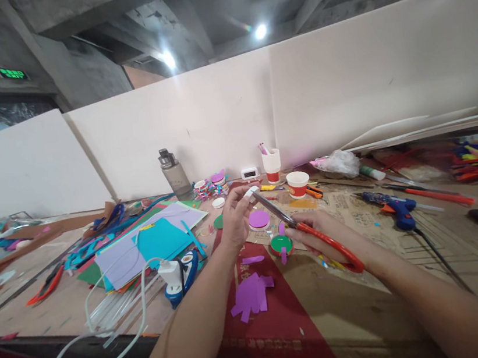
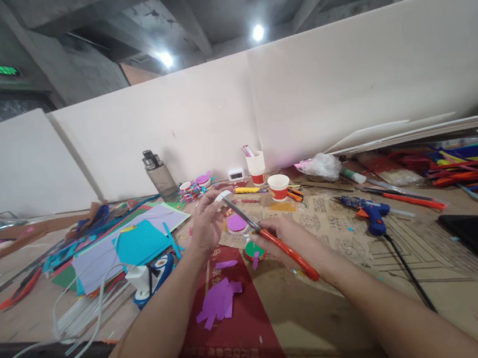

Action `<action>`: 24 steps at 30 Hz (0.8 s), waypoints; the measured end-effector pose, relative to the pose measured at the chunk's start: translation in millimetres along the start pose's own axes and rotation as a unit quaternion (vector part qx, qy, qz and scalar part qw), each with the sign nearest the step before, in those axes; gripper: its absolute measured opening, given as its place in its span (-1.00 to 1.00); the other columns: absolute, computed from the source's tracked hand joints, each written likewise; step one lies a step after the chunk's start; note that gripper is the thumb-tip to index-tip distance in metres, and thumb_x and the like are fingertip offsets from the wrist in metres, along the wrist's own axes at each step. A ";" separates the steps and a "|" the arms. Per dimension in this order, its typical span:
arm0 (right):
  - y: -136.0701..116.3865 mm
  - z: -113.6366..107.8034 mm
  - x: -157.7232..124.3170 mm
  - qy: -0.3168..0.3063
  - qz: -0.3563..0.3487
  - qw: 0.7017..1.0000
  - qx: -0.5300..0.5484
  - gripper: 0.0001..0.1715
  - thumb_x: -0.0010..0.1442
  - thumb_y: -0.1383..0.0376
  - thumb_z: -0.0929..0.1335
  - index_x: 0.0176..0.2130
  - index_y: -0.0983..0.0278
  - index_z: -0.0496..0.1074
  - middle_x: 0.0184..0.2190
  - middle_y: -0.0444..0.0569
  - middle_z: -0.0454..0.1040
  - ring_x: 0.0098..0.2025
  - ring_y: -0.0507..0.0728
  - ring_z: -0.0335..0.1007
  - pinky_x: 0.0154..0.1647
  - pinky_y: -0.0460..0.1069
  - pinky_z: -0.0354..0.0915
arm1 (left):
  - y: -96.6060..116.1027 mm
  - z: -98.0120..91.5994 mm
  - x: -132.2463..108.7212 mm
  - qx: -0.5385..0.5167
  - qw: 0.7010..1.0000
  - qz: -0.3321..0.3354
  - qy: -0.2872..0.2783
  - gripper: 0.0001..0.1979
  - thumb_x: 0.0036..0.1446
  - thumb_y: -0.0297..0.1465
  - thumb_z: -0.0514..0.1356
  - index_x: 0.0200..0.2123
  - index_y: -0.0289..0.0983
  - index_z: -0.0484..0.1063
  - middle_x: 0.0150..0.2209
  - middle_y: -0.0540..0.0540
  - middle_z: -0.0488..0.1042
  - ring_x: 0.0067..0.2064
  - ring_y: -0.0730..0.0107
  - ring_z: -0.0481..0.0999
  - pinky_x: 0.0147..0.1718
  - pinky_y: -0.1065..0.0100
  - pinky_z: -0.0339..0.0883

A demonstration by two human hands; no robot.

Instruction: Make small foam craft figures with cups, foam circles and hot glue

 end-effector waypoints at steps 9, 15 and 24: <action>6.4 0.9 0.8 -0.010 0.006 1.000 -0.017 -0.62 0.30 0.07 0.26 -0.44 0.25 0.32 -0.56 -0.18 0.25 -0.51 0.01 0.14 -0.50 -0.09 0.09 | -2.1 -5.3 3.2 0.018 1.000 0.022 0.001 -0.74 -0.05 -0.29 0.39 -0.31 -0.26 0.48 -0.16 -0.12 0.56 -0.13 0.30 0.53 -0.04 0.23 0.36; 7.5 1.9 2.4 -0.011 0.009 1.000 -0.009 -0.62 0.29 0.06 0.27 -0.44 0.24 0.29 -0.58 -0.20 0.23 -0.53 0.00 0.14 -0.51 -0.10 0.07 | -1.8 -5.3 3.9 0.010 1.000 0.025 -0.007 -0.74 -0.06 -0.29 0.40 -0.31 -0.26 0.48 -0.17 -0.11 0.56 -0.11 0.28 0.53 -0.04 0.21 0.38; 13.4 5.0 -0.1 -0.012 0.024 1.000 0.003 -0.65 0.30 0.07 0.26 -0.40 0.25 0.32 -0.57 -0.19 0.24 -0.54 0.00 0.15 -0.55 -0.12 0.07 | -4.2 -6.4 4.0 0.006 1.000 0.021 -0.012 -0.77 -0.01 -0.31 0.37 -0.30 -0.26 0.47 -0.12 -0.14 0.56 -0.10 0.25 0.55 -0.05 0.20 0.38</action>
Point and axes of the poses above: each hand's wrist, its own x-axis towards the middle knuckle, its own z-axis out of the palm, y = z × x, the point moved 8 cm from there along x, towards the middle knuckle
